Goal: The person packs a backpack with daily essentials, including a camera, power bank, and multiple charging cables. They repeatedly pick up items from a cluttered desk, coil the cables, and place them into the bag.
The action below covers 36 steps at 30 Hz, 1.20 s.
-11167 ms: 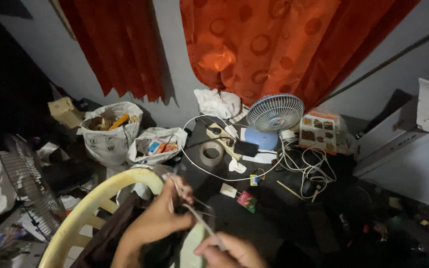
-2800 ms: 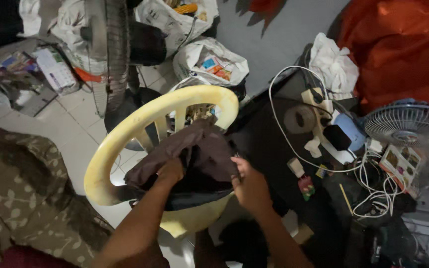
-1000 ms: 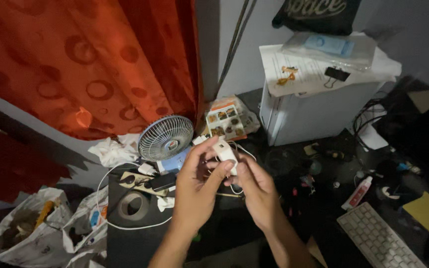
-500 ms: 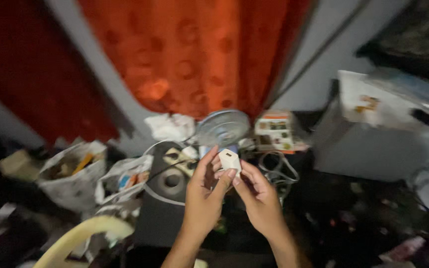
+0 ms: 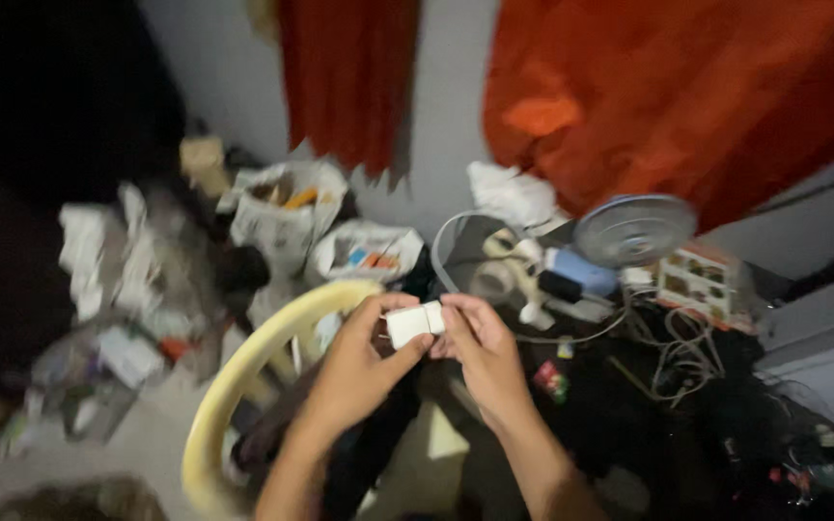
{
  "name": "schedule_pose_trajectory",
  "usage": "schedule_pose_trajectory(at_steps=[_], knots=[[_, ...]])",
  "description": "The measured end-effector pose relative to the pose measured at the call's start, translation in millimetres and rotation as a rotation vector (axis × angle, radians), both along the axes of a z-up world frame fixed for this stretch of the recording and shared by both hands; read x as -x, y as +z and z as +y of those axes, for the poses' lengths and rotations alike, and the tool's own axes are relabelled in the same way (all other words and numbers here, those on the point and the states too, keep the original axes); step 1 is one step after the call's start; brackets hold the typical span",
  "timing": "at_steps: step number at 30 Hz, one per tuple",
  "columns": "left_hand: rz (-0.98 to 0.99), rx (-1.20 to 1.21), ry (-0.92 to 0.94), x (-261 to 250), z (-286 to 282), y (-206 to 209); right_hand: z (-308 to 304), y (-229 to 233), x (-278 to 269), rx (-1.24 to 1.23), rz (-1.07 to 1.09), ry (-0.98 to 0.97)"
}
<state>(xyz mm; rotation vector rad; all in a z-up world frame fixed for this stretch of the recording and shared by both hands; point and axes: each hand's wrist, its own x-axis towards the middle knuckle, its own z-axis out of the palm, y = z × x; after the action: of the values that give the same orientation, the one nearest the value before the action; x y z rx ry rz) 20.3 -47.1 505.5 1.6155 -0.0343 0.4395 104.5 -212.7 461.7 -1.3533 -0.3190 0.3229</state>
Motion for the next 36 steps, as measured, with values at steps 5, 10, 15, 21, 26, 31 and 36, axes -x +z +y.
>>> schedule_pose_trajectory(at_steps=[5,10,15,21,26,31,36], knots=[[0.214,-0.238,0.195,63.3,74.0,-61.9,59.9,-51.3,35.0,0.219,-0.048,0.131],[0.375,-0.313,0.412,87.1,99.9,-136.6,82.4,-101.9,63.6,0.778,-0.582,0.067],[0.589,-0.577,0.339,75.2,76.7,-233.2,63.1,-146.5,55.7,1.371,-0.633,0.057],[0.757,-0.895,0.215,42.6,69.2,-343.5,41.3,-174.9,47.6,1.447,-0.185,0.19],[0.712,-1.011,0.053,29.4,76.4,-374.3,37.2,-163.0,56.4,1.426,-0.141,0.141],[0.748,-0.951,-0.043,24.2,101.5,-372.1,34.1,-169.8,62.0,1.445,-0.237,0.089],[0.763,-0.971,-0.016,24.3,112.4,-365.3,21.5,-180.4,68.0,1.397,-0.241,0.03]])
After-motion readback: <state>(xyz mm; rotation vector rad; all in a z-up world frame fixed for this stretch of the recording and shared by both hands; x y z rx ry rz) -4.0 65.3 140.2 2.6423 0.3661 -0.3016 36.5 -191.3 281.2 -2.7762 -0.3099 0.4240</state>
